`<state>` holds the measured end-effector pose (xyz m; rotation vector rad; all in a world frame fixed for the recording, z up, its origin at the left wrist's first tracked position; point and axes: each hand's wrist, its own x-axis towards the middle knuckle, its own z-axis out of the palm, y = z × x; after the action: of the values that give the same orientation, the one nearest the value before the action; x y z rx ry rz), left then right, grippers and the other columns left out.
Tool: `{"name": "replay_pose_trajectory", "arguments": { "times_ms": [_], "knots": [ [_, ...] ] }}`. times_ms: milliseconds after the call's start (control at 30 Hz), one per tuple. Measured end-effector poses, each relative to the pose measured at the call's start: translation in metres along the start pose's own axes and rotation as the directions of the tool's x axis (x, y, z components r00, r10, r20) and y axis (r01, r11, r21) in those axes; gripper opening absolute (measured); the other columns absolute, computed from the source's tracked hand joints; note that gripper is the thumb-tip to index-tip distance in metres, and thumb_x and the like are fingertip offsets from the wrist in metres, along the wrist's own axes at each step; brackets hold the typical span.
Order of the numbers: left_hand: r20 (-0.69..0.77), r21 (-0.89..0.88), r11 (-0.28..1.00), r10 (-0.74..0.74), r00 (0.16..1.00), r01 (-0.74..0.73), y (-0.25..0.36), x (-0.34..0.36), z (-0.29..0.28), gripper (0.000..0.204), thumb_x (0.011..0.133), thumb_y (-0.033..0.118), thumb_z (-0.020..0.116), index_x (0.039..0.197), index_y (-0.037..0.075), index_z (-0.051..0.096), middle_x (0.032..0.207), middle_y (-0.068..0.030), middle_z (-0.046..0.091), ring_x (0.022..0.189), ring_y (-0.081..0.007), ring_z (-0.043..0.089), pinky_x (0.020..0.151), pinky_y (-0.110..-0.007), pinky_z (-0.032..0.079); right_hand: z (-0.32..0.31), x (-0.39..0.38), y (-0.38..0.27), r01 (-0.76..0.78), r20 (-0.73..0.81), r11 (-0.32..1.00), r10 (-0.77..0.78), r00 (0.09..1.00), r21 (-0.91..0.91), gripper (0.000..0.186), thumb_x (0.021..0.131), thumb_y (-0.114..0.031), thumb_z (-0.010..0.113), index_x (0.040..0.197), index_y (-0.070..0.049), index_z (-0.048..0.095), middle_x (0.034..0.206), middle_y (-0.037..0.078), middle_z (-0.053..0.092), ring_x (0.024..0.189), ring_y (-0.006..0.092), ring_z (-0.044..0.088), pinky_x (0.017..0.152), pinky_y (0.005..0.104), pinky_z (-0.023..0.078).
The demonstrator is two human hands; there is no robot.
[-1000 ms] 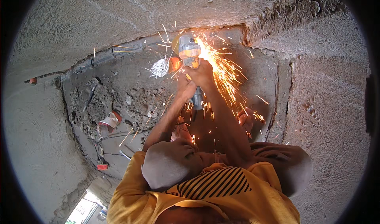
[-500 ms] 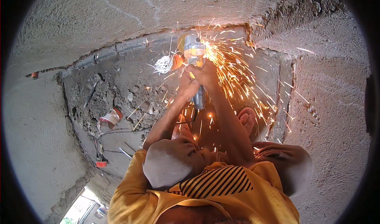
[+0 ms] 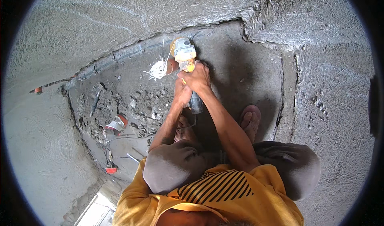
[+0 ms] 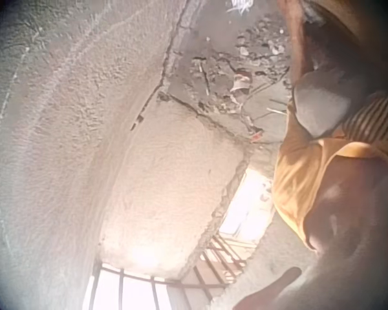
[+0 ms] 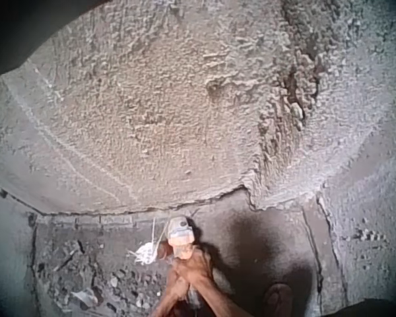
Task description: Using a power angle grinder to cut or grind a groove into a concrete surface.
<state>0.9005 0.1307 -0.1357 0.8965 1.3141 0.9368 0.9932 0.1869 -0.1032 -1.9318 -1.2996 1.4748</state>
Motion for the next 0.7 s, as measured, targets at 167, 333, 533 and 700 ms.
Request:
{"name": "replay_pose_trajectory", "arguments": {
  "times_ms": [167, 333, 533, 700],
  "knots": [
    [0.001, 0.013, 1.000, -0.020, 1.000, 0.020, -0.004, 0.004, -0.004, 0.036, 0.086, 0.018, 0.062, 0.115, -0.002, 0.053, 0.111, -0.0072, 0.062, 0.101, -0.0145, 0.058, 0.089, -0.030, 0.047, 0.001, 0.001, -0.001, 0.026, -0.023, 1.000, -0.026, 0.999, -0.013, 0.054, 0.065, -0.027, 0.076, 0.104, 0.006, 0.059, 0.104, 0.029, 0.060, 0.101, 0.0414, 0.060, 0.089, 0.0450, 0.050],
    [-0.039, 0.012, 0.999, -0.037, 0.999, 0.038, -0.004, 0.010, -0.003, 0.034, 0.085, 0.017, 0.063, 0.113, -0.002, 0.055, 0.111, -0.0068, 0.062, 0.099, -0.0140, 0.058, 0.088, -0.030, 0.047, -0.003, 0.009, 0.000, 0.009, -0.010, 1.000, -0.008, 1.000, 0.021, 0.056, 0.065, -0.027, 0.076, 0.106, 0.006, 0.058, 0.106, 0.029, 0.061, 0.102, 0.0403, 0.060, 0.088, 0.0454, 0.050],
    [-0.058, 0.148, 0.988, -0.040, 0.998, 0.048, -0.007, 0.022, -0.004, 0.032, 0.084, 0.018, 0.066, 0.108, 0.000, 0.057, 0.108, -0.0073, 0.062, 0.096, -0.0137, 0.057, 0.085, -0.030, 0.047, 0.002, 0.022, 0.010, 0.060, 0.023, 0.995, -0.062, 0.998, 0.079, 0.052, 0.063, -0.027, 0.076, 0.103, 0.004, 0.063, 0.090, 0.019, 0.070, 0.083, 0.0310, 0.068, 0.077, 0.0398, 0.053],
    [-0.089, 0.179, 0.984, 0.032, 0.996, -0.016, -0.005, 0.017, 0.006, 0.028, 0.085, 0.018, 0.066, 0.104, 0.001, 0.056, 0.102, -0.0055, 0.062, 0.092, -0.0122, 0.057, 0.081, -0.029, 0.047, 0.009, 0.020, 0.026, 0.114, -0.087, 0.986, -0.104, 0.991, 0.121, 0.051, 0.065, -0.031, 0.076, 0.103, 0.001, 0.064, 0.089, 0.017, 0.070, 0.081, 0.0309, 0.068, 0.074, 0.0396, 0.053]
  ]
}}
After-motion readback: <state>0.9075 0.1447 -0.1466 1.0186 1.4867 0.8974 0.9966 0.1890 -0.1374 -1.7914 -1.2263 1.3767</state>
